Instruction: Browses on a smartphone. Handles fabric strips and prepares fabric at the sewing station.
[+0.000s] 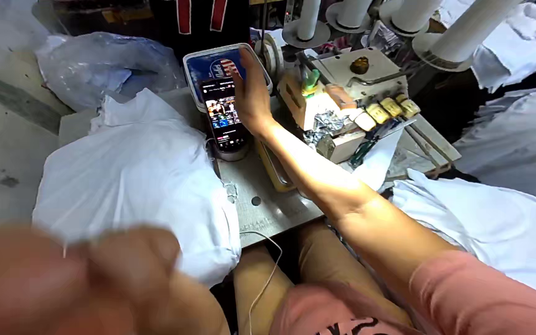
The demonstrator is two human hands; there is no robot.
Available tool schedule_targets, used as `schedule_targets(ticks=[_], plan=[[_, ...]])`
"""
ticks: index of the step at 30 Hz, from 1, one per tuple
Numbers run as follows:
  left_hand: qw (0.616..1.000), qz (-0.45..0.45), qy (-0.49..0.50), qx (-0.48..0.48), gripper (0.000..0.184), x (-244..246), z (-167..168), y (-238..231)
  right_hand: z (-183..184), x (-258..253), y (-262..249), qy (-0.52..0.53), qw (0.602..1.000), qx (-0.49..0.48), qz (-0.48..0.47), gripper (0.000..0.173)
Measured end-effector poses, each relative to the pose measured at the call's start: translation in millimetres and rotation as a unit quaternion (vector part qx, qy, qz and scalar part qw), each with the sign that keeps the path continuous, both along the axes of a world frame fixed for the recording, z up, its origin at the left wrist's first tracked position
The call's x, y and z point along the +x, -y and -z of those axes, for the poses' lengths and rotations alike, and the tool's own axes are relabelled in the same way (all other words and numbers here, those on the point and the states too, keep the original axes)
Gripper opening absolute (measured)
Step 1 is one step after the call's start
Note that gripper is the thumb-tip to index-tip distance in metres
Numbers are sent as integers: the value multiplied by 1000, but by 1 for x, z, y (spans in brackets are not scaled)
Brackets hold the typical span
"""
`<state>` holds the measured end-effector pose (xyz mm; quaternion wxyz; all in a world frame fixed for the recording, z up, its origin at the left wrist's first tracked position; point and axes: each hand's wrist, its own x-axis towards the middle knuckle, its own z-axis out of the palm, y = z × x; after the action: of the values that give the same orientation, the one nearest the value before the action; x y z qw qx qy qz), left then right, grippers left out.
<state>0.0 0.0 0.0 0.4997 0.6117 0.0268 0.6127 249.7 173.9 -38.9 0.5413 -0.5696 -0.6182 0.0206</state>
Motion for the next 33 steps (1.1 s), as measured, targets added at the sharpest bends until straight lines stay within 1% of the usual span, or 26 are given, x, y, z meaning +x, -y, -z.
schedule_targets(ticks=[1,2,3,4,5,6,7,8,10,11,14,17,21,24,29,31,33], plan=[[997,-57,56,-5,19,2,13,-39,9,4,-1,-6,1000,-12,7,47],[991,-115,64,-26,17,7,22,-73,14,7,-2,-15,1000,-16,10,49],[982,-169,42,-72,13,16,32,-101,16,9,-2,-9,1000,-12,9,51],[969,-197,12,-149,18,23,52,-125,18,12,-1,3,1000,-16,2,54],[947,-211,-1,-242,24,27,78,-146,20,15,0,7,999,-37,-7,59],[920,-219,6,-327,28,30,105,-164,20,17,0,12,997,-70,-18,66],[895,-228,10,-384,27,33,124,-179,17,20,-3,15,995,-97,-32,72],[882,-227,1,-414,27,34,132,-185,15,24,-5,22,992,-119,-44,78],[886,-215,-31,-409,17,32,134,-182,14,27,-3,43,986,-153,-54,85],[886,-213,-44,-410,15,32,132,-180,13,29,-3,60,983,-163,-58,88],[877,-216,-75,-423,21,33,130,-179,12,29,-3,92,978,-176,-66,96],[876,-218,-92,-420,24,34,131,-180,9,28,-2,110,972,-197,-67,101],[876,-220,-99,-419,21,34,129,-180,6,24,0,149,965,-209,-48,105],[877,-218,-105,-415,20,35,129,-180,7,23,-1,154,965,-207,-40,99],[874,-218,-113,-419,19,34,129,-180,8,23,-4,121,976,-174,-43,66],[874,-220,-120,-417,19,35,128,-180,9,22,-5,116,978,-170,-43,60],[875,-217,-119,-416,19,34,130,-181,9,22,-6,115,978,-169,-45,58]])
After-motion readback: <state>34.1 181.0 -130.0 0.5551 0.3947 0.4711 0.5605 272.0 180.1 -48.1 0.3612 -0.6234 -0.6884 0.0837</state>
